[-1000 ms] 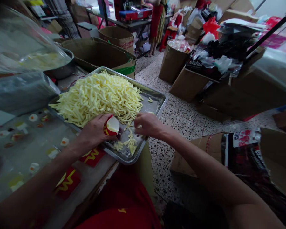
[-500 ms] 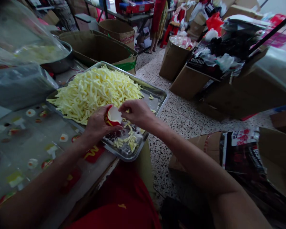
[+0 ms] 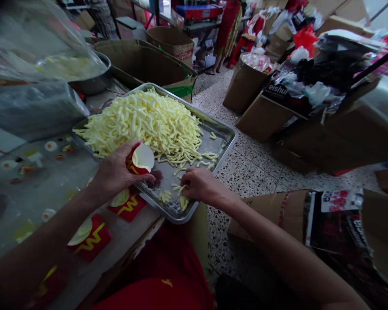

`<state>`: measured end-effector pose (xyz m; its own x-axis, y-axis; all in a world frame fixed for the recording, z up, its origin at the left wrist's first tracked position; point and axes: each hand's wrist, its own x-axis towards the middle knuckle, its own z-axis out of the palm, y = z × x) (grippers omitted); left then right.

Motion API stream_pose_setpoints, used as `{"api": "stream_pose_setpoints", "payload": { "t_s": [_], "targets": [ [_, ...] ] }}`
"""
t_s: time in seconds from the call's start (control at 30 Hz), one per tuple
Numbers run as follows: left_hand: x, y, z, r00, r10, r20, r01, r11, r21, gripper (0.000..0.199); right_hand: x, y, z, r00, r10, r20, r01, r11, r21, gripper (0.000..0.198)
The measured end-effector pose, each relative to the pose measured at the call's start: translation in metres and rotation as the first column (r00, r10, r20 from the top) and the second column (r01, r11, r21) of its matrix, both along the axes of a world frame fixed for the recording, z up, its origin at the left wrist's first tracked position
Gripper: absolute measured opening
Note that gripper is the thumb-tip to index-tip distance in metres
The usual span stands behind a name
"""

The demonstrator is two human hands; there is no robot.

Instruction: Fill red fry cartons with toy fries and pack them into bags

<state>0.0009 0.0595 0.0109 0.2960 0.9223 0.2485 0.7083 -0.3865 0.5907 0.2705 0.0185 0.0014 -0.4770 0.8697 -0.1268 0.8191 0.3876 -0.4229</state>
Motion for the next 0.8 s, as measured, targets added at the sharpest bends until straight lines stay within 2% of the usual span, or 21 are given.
{"api": "stream_pose_setpoints", "payload": {
  "t_s": [0.13, 0.23, 0.3, 0.43, 0.53, 0.63, 0.8],
  "targets": [
    [0.004, -0.002, -0.001, 0.999, -0.021, 0.031, 0.023, 0.998, -0.064, 0.103, 0.005, -0.001, -0.001, 0.974, -0.07, -0.213, 0.068, 0.998, -0.018, 0.018],
    [0.006, 0.0, 0.0, 0.999, -0.029, 0.044, 0.032, 0.997, -0.068, 0.103, 0.004, 0.004, 0.004, 0.901, -0.253, -0.351, 0.221, 0.967, -0.131, 0.015],
    [0.005, 0.001, -0.001, 0.999, -0.023, 0.049, 0.026, 0.998, -0.061, 0.104, 0.002, 0.01, 0.005, 0.869, -0.314, -0.382, 0.271, 0.949, -0.163, 0.017],
    [0.001, 0.002, -0.003, 1.0, -0.019, 0.018, 0.02, 0.999, -0.046, 0.104, -0.002, 0.021, -0.001, 0.936, -0.196, -0.291, 0.194, 0.98, -0.035, 0.021],
    [-0.003, 0.001, -0.006, 1.0, 0.002, -0.017, -0.003, 0.999, -0.046, 0.103, 0.002, 0.023, -0.004, 0.952, -0.219, -0.213, 0.235, 0.971, 0.051, 0.015],
    [-0.004, 0.002, -0.007, 0.999, 0.018, -0.042, -0.02, 0.998, -0.052, 0.103, 0.007, 0.019, -0.001, 0.947, -0.273, -0.168, 0.296, 0.946, 0.132, 0.03],
    [-0.001, 0.001, -0.004, 0.994, -0.05, -0.096, 0.052, 0.999, 0.015, 0.104, -0.001, 0.015, -0.001, 0.973, -0.179, -0.143, 0.205, 0.958, 0.199, 0.025]
  ]
}}
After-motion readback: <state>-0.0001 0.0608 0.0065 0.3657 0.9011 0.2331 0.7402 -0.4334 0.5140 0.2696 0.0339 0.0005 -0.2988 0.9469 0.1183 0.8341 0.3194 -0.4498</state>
